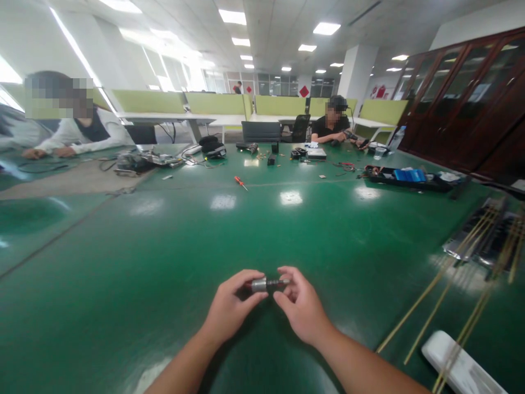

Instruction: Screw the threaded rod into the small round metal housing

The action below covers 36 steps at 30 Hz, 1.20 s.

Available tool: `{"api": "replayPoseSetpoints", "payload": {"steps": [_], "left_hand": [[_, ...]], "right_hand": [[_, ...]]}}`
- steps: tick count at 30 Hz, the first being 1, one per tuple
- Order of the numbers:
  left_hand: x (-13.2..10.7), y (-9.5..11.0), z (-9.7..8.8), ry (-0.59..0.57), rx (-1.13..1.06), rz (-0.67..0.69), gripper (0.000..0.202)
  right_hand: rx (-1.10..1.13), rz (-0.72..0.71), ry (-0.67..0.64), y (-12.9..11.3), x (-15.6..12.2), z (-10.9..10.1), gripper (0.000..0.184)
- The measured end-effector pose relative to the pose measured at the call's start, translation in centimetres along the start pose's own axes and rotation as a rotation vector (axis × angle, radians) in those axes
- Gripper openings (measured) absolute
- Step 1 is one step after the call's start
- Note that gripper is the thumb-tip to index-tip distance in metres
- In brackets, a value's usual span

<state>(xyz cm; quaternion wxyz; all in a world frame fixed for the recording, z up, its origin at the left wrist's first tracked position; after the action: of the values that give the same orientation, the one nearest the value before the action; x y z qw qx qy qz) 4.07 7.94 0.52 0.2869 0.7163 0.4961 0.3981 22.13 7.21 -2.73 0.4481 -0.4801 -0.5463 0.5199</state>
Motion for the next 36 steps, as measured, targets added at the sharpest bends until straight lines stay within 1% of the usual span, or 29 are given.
{"api": "replayPoseSetpoints", "payload": {"steps": [5, 11, 17, 23, 32, 36], "left_hand": [[-0.31, 0.01, 0.28, -0.038, 0.005, 0.046, 0.024], [-0.16, -0.15, 0.27, -0.012, 0.005, 0.041, 0.024], [-0.13, 0.12, 0.36, -0.019, 0.014, 0.065, 0.024], [-0.21, 0.62, 0.44, -0.016, 0.018, 0.091, 0.023], [-0.27, 0.64, 0.51, -0.028, 0.031, 0.066, 0.023], [-0.22, 0.5, 0.44, -0.021, 0.025, 0.057, 0.023]], "right_hand": [[-0.009, 0.006, -0.004, -0.15, -0.09, 0.04, 0.034], [-0.049, -0.02, -0.022, -0.73, -0.29, 0.1, 0.02], [-0.063, -0.043, -0.028, -0.97, -0.34, 0.01, 0.016], [-0.075, -0.021, -0.032, -0.6, -0.2, -0.03, 0.016], [-0.074, -0.036, -0.037, -0.84, -0.44, -0.12, 0.014], [-0.057, -0.02, -0.034, -0.74, -0.37, -0.15, 0.015]]}}
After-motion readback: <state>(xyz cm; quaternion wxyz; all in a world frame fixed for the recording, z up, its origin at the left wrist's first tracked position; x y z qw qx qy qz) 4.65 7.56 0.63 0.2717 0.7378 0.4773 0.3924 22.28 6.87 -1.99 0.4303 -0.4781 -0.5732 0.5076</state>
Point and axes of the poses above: each hand's wrist, its own x-axis towards the middle knuckle, its own z-axis out of the palm, y = z × x, the point moved 4 cm from there along x, towards the middle knuckle
